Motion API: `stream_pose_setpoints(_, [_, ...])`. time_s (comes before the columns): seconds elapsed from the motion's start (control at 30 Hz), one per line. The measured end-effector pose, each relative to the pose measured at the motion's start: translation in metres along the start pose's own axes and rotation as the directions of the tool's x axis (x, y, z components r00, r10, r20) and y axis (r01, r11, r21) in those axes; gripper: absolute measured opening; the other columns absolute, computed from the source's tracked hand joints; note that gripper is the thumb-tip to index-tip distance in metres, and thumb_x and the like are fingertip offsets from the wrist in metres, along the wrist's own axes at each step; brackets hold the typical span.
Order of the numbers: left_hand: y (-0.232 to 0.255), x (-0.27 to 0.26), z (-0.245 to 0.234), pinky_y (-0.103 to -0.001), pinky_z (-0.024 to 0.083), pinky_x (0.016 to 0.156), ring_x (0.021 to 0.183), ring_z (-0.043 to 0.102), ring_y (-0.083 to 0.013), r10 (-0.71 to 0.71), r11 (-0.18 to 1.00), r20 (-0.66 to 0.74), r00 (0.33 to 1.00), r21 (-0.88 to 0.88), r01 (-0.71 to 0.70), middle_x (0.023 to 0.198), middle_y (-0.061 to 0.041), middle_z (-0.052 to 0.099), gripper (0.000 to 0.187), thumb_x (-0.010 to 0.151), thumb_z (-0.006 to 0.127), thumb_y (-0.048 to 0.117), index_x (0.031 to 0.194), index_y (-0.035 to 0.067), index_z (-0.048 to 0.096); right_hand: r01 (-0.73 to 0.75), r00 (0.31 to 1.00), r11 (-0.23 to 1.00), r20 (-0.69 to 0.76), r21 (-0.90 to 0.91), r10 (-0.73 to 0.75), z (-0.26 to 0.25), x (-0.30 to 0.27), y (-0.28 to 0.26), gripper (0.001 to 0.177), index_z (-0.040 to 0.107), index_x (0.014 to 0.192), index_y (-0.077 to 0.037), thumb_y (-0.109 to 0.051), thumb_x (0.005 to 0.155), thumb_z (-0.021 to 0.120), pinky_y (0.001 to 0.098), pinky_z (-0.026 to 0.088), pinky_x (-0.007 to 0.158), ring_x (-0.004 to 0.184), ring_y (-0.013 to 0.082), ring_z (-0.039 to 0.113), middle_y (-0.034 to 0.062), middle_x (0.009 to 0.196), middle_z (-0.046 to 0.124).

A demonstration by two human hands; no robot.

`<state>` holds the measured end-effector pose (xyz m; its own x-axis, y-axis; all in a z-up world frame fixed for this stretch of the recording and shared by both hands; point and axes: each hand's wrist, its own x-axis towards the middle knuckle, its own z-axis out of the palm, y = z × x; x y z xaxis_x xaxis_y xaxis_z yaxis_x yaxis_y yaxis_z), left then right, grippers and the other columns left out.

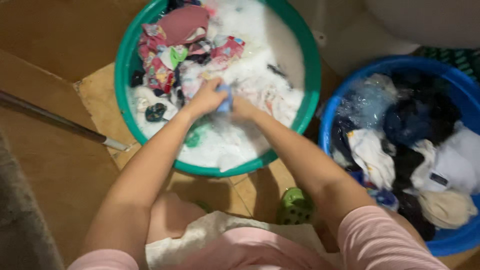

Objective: The person washes clothes by hand in a basin filled with soapy water, scrubbing various garments including shirts and undergarments, and then moving them into a second basin.

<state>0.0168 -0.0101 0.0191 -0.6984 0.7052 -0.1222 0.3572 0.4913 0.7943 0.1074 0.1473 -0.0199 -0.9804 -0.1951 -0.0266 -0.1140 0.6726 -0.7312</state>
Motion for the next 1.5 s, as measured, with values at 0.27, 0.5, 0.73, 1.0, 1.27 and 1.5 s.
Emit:
stream_pose_setpoints(0.27, [0.073,-0.022,-0.164,-0.034,0.054,0.090,0.100,0.066,-0.0158,0.347,0.907,-0.270,0.898,-0.147,-0.395,0.105,-0.006,0.071,0.024,0.094,0.072,0.019,0.112,0.003,0.071,0.126,0.982,0.984,-0.154,0.129,-0.106,-0.212,-0.043,-0.122,0.053,0.065,0.132,-0.007,-0.035,0.089,0.081,0.0379,0.056,0.080,0.092,0.0196,0.066,0.0122,0.107,0.072])
stream_pose_setpoints(0.5, [-0.013,-0.008,-0.078,-0.046,0.053,0.085,0.097,0.069,-0.0356,0.187,0.955,-0.190,0.964,0.267,-0.132,0.103,-0.018,0.073,0.035,0.079,0.078,0.020,0.111,0.007,0.072,-0.165,0.979,0.923,-0.171,-0.349,0.111,-0.124,-0.026,-0.017,0.026,0.072,0.112,-0.008,-0.030,0.099,0.066,0.0484,0.054,0.071,0.077,0.0374,0.071,0.0201,0.088,0.073])
stream_pose_setpoints(0.73, [-0.119,-0.014,0.065,-0.054,0.053,0.091,0.104,0.068,-0.0431,0.090,0.734,0.224,0.970,0.644,-0.217,0.110,-0.025,0.069,0.021,0.091,0.063,0.010,0.111,0.005,0.068,-0.213,0.975,0.905,-0.022,-0.368,0.221,0.087,-0.017,0.091,0.019,0.071,0.098,-0.007,-0.013,0.083,0.060,0.0502,0.054,0.077,0.087,0.0399,0.069,0.0223,0.095,0.071])
stream_pose_setpoints(1.0, [-0.012,0.000,-0.001,-0.042,0.052,0.091,0.104,0.066,-0.0359,0.141,0.983,-0.068,0.988,-0.105,-0.148,0.113,-0.021,0.069,0.066,0.062,0.091,0.014,0.118,-0.002,0.061,-0.039,0.845,0.662,-0.329,0.749,0.422,-0.064,0.006,0.016,0.012,0.065,0.087,-0.009,-0.021,0.088,0.063,0.0394,0.049,0.072,0.080,0.0254,0.060,0.0087,0.085,0.063])
stream_pose_setpoints(1.27, [0.136,-0.027,0.012,-0.036,0.043,0.110,0.125,0.056,-0.0284,0.429,0.804,-0.545,0.720,-0.133,-0.580,0.130,-0.017,0.059,0.059,0.082,0.071,0.011,0.137,0.007,0.050,0.294,0.806,-0.516,0.081,0.805,0.586,-0.127,-0.035,-0.125,0.034,0.066,0.092,-0.009,-0.042,0.087,0.059,0.0428,0.056,0.085,0.088,0.0269,0.065,0.0112,0.094,0.069])
stream_pose_setpoints(1.5, [0.131,0.000,0.013,-0.035,0.052,0.093,0.105,0.061,-0.0208,-0.179,0.479,-0.466,0.866,-0.810,-0.337,0.112,-0.008,0.064,0.035,0.103,0.064,0.031,0.121,0.001,0.059,0.397,0.318,0.896,-0.945,0.200,0.071,-0.091,-0.022,-0.169,0.017,0.066,0.099,0.001,0.007,0.084,0.058,0.0344,0.054,0.086,0.091,0.0257,0.066,0.0118,0.097,0.068])
